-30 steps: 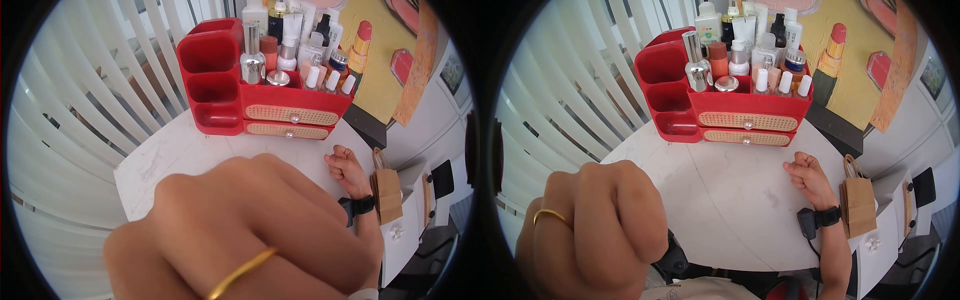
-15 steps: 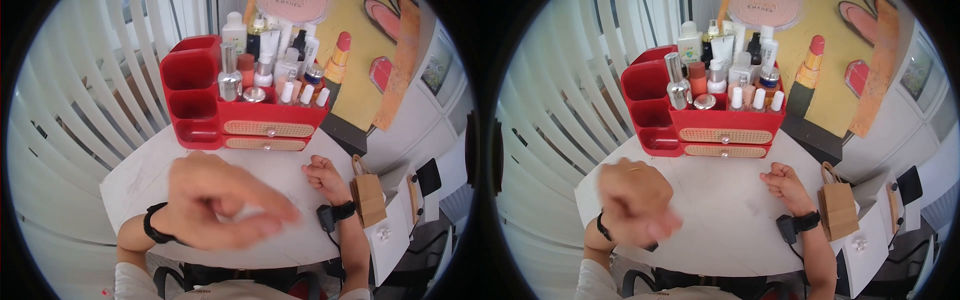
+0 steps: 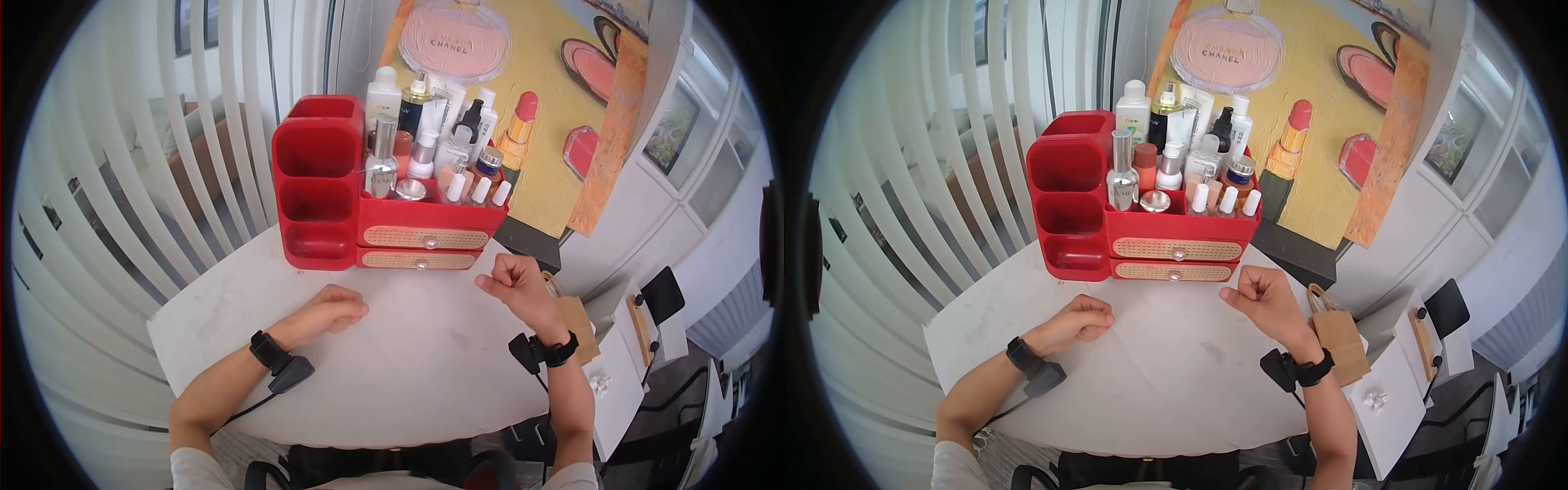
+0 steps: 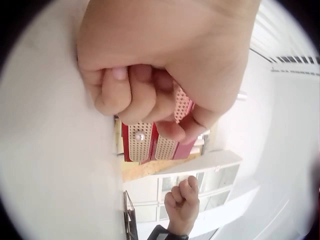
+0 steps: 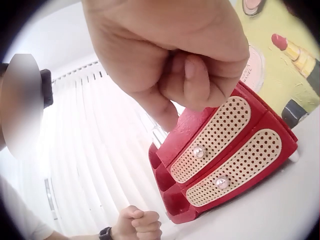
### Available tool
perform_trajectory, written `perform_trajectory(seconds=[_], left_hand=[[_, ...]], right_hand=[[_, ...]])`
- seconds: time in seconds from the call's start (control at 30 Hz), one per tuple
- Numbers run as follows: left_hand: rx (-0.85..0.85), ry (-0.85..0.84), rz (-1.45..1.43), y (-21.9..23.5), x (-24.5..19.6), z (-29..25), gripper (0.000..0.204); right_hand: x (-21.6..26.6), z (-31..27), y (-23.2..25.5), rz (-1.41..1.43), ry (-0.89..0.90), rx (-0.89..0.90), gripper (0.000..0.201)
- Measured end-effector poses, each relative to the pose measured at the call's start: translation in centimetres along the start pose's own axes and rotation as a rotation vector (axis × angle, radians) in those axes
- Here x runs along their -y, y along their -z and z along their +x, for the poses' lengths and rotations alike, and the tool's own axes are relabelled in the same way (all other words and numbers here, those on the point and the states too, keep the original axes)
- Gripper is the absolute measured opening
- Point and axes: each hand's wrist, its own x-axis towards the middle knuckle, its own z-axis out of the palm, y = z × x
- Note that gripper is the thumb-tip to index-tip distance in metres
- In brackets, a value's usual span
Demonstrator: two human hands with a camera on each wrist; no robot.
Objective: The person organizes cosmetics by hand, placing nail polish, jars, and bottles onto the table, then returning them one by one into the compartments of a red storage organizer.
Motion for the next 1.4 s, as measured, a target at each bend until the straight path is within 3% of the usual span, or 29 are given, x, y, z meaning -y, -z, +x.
perform_trajectory(seconds=[0.13, 0.2, 0.33, 0.4, 0.5, 0.63, 0.7, 0.93, 1.0, 1.13, 1.2, 1.4], left_hand=[[0.086, -0.057, -0.056, 1.8, 1.5, 0.2, 0.027], [0.051, -0.146, -0.252, 2.1, 2.1, 0.2, 0.029], [0.069, -0.124, -0.218, 2.3, 2.1, 0.1, 0.033], [0.070, -0.169, -0.197, 2.4, 2.0, 0.2, 0.033], [0.074, -0.228, -0.232, 2.4, 2.1, 0.4, 0.032], [0.041, -0.223, -0.293, 2.5, 2.3, 0.6, 0.032], [0.034, -0.198, -0.308, 2.5, 2.1, 0.4, 0.032], [0.010, -0.171, -0.293, 2.0, 1.9, 0.7, 0.031], [0.009, -0.178, -0.294, 2.2, 2.0, 0.7, 0.032], [0.017, -0.156, -0.289, 2.2, 1.8, 0.6, 0.033], [0.000, -0.173, -0.263, 2.2, 2.0, 0.7, 0.032], [-0.010, -0.160, -0.240, 2.1, 2.0, 0.8, 0.030]], right_hand=[[2.4, 2.3, -0.8, -0.058, 0.130, -0.025, 0.042], [3.8, 3.8, -1.8, -0.081, 0.157, -0.034, 0.038], [8.2, 7.2, -4.1, -0.083, 0.248, -0.072, 0.020], [9.6, 8.9, -5.1, -0.105, 0.258, -0.090, 0.022], [10.3, 11.4, -6.1, -0.110, 0.325, -0.158, 0.041], [11.0, 13.2, -6.9, -0.114, 0.262, -0.134, 0.039], [10.6, 14.0, -7.0, -0.133, 0.328, -0.134, 0.034], [11.1, 14.3, -6.5, -0.123, 0.283, -0.036, 0.027], [12.0, 14.3, -6.3, -0.020, 0.438, -0.157, 0.029], [15.3, 12.9, -2.9, 0.069, 0.457, -0.311, 0.032], [16.4, 10.8, -1.3, 0.025, 0.454, -0.283, 0.031], [11.9, 4.8, -1.4, -0.250, 0.352, -0.179, 0.024]])
